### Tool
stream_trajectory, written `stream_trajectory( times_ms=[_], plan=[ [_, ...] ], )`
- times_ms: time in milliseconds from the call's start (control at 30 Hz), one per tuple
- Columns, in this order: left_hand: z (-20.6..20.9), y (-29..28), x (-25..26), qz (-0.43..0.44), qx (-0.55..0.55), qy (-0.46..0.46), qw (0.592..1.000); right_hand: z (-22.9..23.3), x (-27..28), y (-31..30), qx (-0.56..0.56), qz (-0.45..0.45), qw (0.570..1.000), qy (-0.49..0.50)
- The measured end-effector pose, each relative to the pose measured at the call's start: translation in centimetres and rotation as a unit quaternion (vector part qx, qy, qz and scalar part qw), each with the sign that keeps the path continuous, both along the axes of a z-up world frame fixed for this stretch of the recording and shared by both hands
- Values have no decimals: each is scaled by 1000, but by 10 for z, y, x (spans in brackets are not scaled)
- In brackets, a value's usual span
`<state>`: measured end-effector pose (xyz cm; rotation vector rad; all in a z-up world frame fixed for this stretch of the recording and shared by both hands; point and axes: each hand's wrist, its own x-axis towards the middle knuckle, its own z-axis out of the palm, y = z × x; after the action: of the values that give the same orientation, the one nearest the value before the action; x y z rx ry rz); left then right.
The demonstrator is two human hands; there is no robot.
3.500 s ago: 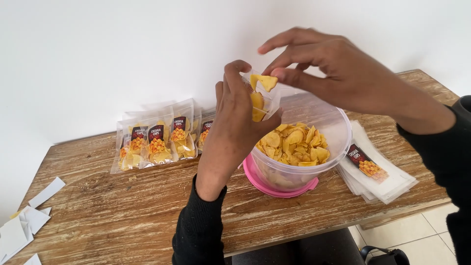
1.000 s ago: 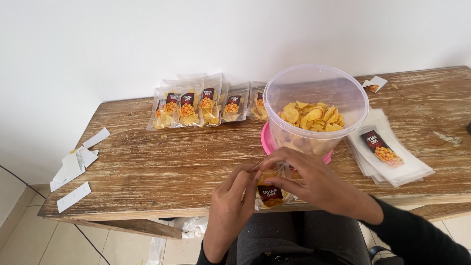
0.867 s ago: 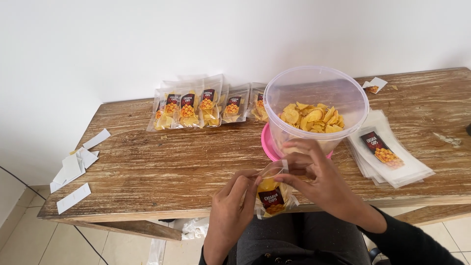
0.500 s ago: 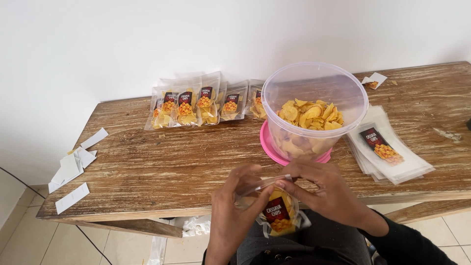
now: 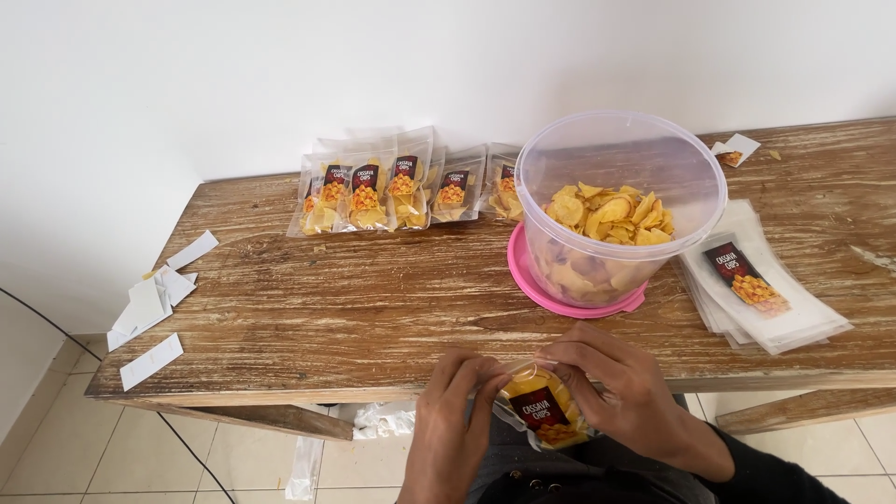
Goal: Packing chips from a large plastic container into small individual plastic bags.
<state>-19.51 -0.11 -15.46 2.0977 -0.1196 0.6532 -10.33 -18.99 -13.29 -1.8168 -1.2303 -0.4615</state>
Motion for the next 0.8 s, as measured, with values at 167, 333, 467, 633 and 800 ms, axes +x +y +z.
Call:
stream_trajectory(
  times_ms=[167,333,467,633,800],
  plan=[
    [-22,-3,1,84,7,-38,996,-10,-6,8,18,0,1000,13],
    [-31,-2,5,153,30,-77,985,-28,-4,11,30,-8,999,13],
    [-23,0,8,157,23,-63,985,-37,2,11,46,-25,998,19],
    [-22,9,18,133,15,-110,985,-24,17,17,20,-53,991,124],
    [-18,29,33,160,-26,-125,979,-29,27,39,-221,105,883,401]
  ],
)
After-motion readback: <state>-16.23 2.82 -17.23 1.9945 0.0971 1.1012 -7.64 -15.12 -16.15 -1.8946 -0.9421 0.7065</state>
